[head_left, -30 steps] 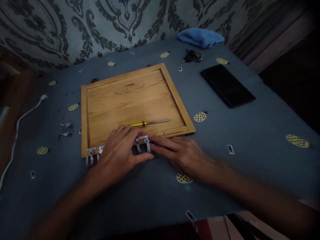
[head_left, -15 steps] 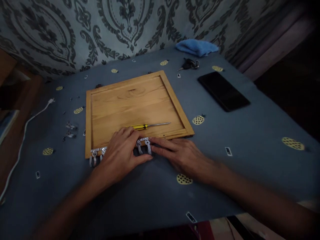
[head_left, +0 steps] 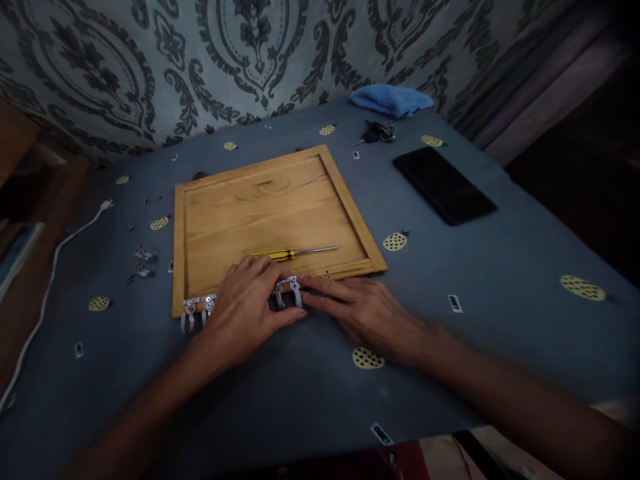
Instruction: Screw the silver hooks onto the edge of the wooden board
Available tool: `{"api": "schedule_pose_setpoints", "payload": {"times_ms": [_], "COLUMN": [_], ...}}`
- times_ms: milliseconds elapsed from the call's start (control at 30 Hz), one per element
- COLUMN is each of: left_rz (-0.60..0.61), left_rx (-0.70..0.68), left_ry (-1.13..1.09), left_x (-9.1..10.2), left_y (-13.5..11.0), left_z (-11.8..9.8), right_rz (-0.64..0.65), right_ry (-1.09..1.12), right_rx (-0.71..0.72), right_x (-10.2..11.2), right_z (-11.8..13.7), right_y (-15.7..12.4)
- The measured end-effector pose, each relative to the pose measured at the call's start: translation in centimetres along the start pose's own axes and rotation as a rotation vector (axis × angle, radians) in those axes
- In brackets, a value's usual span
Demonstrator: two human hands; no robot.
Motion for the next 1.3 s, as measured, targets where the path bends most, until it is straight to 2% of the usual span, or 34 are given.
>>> {"api": "schedule_pose_setpoints", "payload": {"times_ms": [167,267,667,933,1067,1167,1233,1300], "left_rz": [0.014,0.016,0.009,0.036,0.007,-0.122,-0.201,-0.215], "left_rx": [0.021,0.022,0.005,0.040,0.017,-0.032,-0.061,-0.065], "left_ry": [0.024,0.034,0.029,0.019,-0.059,-0.120,-0.063,0.059], "left_x": [0.0,0.0,-0.1,0.1,1.2,3.3,4.5,5.0], "left_y": [0.0,0.0,-0.1,-0.1,-0.5,-0.5,-0.1,0.7], "left_z": [0.1,0.1,0.1,-0.3,-0.1,0.4,0.6,0.7], "right_rz": [-0.129,-0.158,-0.016,0.073,0.065,0.061,0.059,0.058], "right_ry": [0.050,0.044,0.013,-0.004,-0.015,-0.033,-0.047,-0.062], "right_rx": [0.014,0.032,0.011,-0.013,-0.010,-0.007,-0.008,-0.013], "right_x": [0.3,0.4,0.1,-0.1,0.2,0.2,0.0,-0.1], "right_z": [-0.2,-0.1,-0.1,-0.1,0.1,0.1,0.0,-0.1], "right_y": [-0.4,-0.4,-0.3,-0.2,0.0,0.2,0.2,0.2]}}
Point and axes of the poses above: each hand's wrist, its own y-axis towards the middle knuckle, its own x-axis out of the back of the hand, z = x × y, the point moved 6 cm from there along y, towards the middle knuckle, and after that the axes turned 3 degrees about -y, right-handed, at the moved point
